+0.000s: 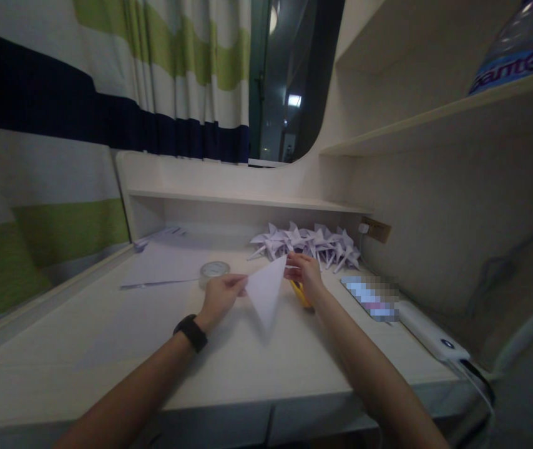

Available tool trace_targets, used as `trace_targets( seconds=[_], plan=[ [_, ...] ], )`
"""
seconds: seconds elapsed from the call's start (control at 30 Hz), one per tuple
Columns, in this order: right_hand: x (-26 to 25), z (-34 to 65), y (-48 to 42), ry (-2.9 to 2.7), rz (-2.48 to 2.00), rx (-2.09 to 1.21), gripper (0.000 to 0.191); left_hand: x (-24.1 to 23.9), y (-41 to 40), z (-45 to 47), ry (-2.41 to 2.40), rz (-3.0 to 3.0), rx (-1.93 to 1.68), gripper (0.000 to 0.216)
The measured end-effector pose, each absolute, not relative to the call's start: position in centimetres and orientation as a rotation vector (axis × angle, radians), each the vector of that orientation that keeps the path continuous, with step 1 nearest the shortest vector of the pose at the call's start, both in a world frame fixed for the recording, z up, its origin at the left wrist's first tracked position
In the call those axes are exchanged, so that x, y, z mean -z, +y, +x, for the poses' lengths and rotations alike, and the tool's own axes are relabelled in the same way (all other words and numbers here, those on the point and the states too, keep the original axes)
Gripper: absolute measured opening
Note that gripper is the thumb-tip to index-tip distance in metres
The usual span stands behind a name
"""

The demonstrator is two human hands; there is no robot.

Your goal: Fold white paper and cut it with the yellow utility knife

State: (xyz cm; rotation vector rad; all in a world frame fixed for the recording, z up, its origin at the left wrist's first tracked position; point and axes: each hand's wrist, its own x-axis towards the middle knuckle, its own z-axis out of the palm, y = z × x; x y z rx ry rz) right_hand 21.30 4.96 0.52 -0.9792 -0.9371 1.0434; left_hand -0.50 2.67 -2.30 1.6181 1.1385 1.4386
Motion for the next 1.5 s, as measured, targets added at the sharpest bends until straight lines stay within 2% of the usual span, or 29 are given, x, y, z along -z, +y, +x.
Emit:
trace_targets(
  seconds=[0.23, 0.67, 0.87, 1.2, 1.5],
  plan=[
    [0.0, 21.5, 4.8, -1.083, -1.028, -1.241, 0.025, 2.3, 2.5, -0.3, 1.069, 1.603, -1.446, 0.017],
    [0.2, 21.0, 4.8, -0.914, -1.012, -1.093, 0.015, 2.8, 2.5, 0.1, 1.060, 1.581, -1.438, 0.017],
    [0.9, 18.5, 3.7, -1.047, -1.057, -1.273, 0.021, 3.8, 4.0, -0.8, 1.098, 1.581, -1.474, 0.026],
    [1.4, 18.0, 3.5, -0.934, -1.018, -1.171, 0.030, 2.9, 3.0, -0.5, 1.134, 1.510, -1.528, 0.024],
    [1.8, 17.5, 3.2, -0.956, -1.048, -1.171, 0.029, 1.0, 1.6, -0.7, 1.201, 1.379, -1.618, 0.020]
  ],
)
